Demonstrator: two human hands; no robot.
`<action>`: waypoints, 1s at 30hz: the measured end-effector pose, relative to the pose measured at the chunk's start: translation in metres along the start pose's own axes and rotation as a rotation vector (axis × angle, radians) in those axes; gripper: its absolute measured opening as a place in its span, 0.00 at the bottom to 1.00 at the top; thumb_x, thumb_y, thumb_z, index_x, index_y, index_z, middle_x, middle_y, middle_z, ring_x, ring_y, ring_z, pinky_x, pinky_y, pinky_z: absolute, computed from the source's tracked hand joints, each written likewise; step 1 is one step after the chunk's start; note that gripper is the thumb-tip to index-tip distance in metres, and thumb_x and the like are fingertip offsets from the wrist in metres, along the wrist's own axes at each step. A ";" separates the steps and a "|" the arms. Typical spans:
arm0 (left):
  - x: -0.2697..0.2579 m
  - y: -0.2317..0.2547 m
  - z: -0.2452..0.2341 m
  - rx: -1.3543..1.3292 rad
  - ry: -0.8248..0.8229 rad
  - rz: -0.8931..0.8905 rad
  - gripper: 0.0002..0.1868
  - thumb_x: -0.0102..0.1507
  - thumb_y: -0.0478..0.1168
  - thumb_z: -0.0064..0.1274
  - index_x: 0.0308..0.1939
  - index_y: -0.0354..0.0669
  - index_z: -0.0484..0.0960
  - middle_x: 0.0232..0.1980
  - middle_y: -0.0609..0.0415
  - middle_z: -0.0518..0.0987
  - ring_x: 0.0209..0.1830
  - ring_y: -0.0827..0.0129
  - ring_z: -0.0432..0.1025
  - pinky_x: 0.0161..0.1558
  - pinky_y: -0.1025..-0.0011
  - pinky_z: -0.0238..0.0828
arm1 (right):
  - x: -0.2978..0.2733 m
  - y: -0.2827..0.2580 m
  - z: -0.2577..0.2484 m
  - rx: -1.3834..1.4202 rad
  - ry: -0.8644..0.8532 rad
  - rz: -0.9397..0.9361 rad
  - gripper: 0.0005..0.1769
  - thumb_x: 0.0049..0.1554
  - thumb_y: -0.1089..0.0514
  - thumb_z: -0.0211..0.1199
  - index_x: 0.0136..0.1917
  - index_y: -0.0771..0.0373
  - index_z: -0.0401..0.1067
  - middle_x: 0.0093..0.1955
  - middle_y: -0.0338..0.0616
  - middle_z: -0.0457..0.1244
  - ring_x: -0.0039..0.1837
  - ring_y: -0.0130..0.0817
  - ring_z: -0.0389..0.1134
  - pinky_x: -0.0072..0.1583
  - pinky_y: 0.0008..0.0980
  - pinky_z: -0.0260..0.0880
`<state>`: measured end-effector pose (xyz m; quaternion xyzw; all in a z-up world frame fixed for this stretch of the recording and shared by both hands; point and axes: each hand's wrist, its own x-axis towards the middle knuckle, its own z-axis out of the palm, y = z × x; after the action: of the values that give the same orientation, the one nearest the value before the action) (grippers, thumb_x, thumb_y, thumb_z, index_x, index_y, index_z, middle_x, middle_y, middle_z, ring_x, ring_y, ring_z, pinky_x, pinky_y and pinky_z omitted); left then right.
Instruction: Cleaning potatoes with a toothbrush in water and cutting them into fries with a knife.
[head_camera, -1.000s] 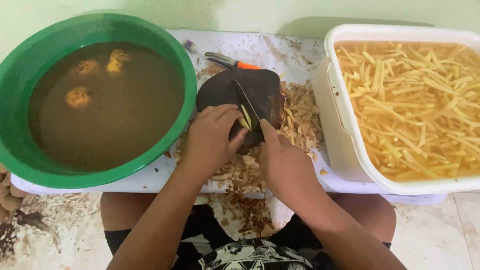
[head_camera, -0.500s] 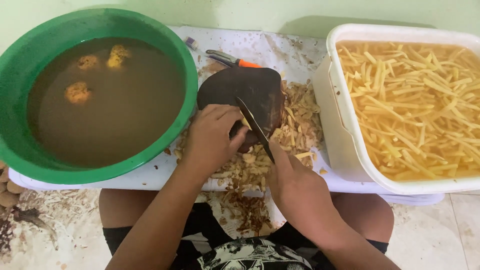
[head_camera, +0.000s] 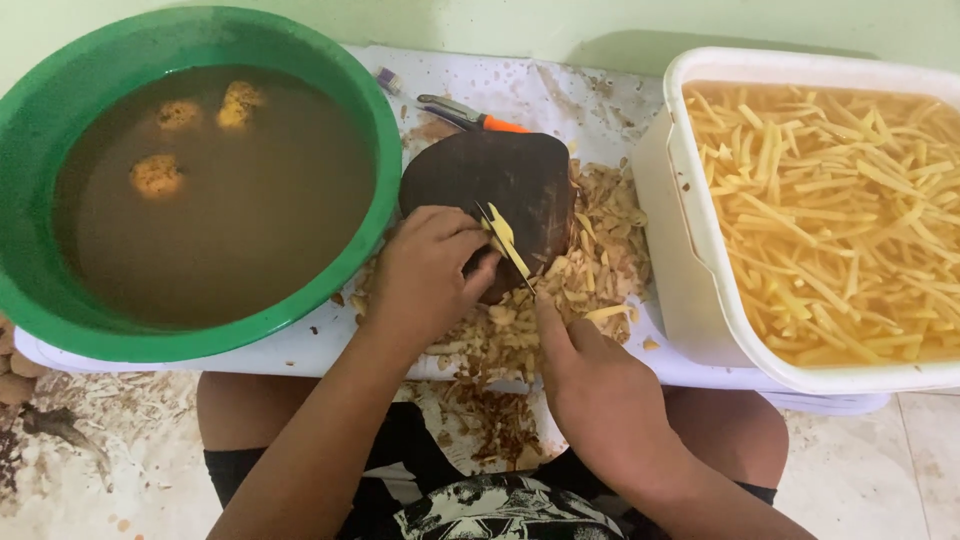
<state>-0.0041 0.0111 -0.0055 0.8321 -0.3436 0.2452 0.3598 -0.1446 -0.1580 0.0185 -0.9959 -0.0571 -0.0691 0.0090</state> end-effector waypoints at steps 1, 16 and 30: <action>0.000 0.000 0.000 -0.001 0.000 -0.002 0.09 0.54 0.35 0.64 0.38 0.40 0.87 0.44 0.56 0.81 0.47 0.61 0.74 0.51 0.67 0.72 | 0.002 0.000 0.001 0.000 -0.002 -0.001 0.38 0.52 0.55 0.62 0.75 0.63 0.61 0.48 0.49 0.65 0.35 0.43 0.70 0.32 0.39 0.69; 0.000 -0.009 -0.002 0.025 -0.058 0.088 0.06 0.60 0.38 0.64 0.38 0.41 0.87 0.38 0.50 0.81 0.46 0.56 0.79 0.54 0.62 0.73 | 0.061 -0.006 -0.009 0.120 -0.182 0.082 0.35 0.60 0.61 0.56 0.79 0.65 0.56 0.49 0.66 0.68 0.40 0.53 0.77 0.38 0.51 0.78; 0.005 0.003 -0.011 0.173 -0.214 0.046 0.12 0.65 0.39 0.58 0.51 0.42 0.84 0.50 0.51 0.78 0.56 0.56 0.74 0.49 0.61 0.75 | 0.024 0.011 -0.004 0.048 0.149 0.087 0.27 0.59 0.63 0.60 0.72 0.62 0.68 0.47 0.56 0.69 0.43 0.47 0.75 0.41 0.41 0.79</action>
<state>-0.0050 0.0160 0.0059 0.8732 -0.3766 0.1921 0.2425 -0.1203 -0.1662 0.0252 -0.9891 -0.0144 -0.1410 0.0400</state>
